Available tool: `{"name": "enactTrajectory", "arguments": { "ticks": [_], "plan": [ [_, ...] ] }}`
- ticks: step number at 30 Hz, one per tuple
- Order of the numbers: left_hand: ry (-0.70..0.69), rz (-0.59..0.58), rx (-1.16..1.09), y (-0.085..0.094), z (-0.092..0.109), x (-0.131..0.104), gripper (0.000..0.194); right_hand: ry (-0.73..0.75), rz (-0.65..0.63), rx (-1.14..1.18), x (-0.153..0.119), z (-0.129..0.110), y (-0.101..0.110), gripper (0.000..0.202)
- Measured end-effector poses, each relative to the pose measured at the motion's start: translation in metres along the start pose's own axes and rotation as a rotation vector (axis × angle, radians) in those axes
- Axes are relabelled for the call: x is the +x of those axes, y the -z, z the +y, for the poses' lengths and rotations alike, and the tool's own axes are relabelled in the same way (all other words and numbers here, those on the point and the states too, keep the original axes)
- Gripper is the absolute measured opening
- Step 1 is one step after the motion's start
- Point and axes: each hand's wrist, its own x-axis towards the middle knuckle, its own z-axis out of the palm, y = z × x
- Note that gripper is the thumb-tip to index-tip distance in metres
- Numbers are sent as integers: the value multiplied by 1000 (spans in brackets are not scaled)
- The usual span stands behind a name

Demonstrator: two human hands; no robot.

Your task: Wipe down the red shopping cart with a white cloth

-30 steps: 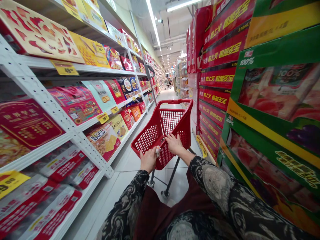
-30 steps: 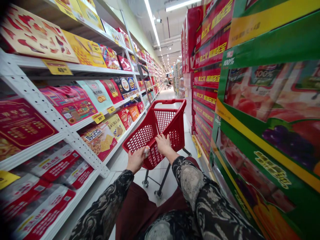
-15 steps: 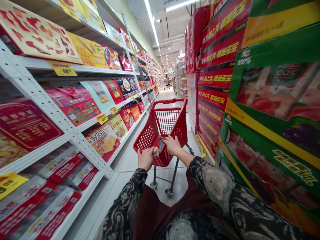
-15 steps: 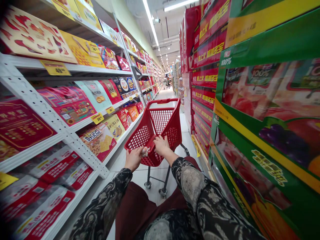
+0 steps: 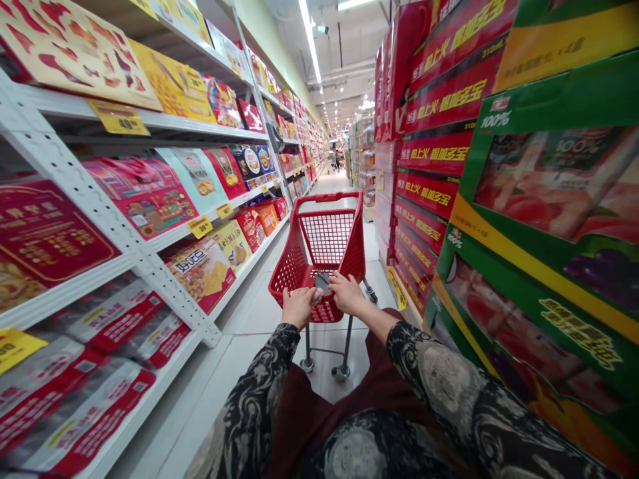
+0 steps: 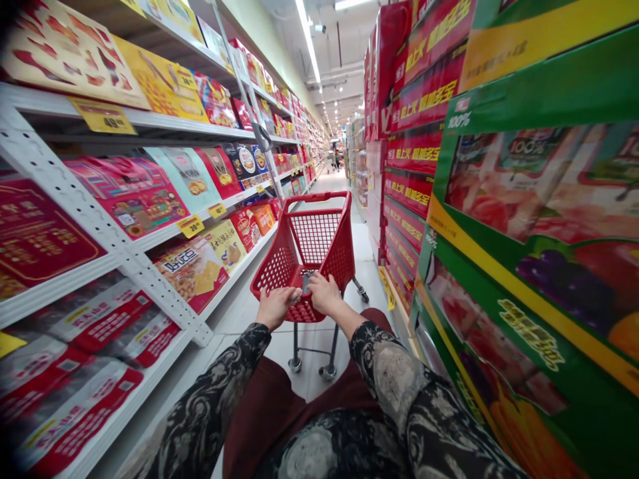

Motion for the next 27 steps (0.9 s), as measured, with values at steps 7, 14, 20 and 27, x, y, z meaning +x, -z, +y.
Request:
{"name": "enactTrajectory", "arguments": {
  "ticks": [7, 14, 20, 27],
  "plan": [
    [22, 65, 30, -3, 15, -2, 31, -64, 139, 85, -10, 11, -8, 46],
    [-100, 106, -9, -10, 41, 0, 32, -44, 199, 131, -13, 31, -17, 48],
    [-6, 107, 25, -11, -6, -11, 33, -59, 240, 116, -15, 35, -18, 46],
    [175, 194, 34, -21, -33, -22, 35, -70, 209, 136, -15, 27, -17, 45]
  ]
}}
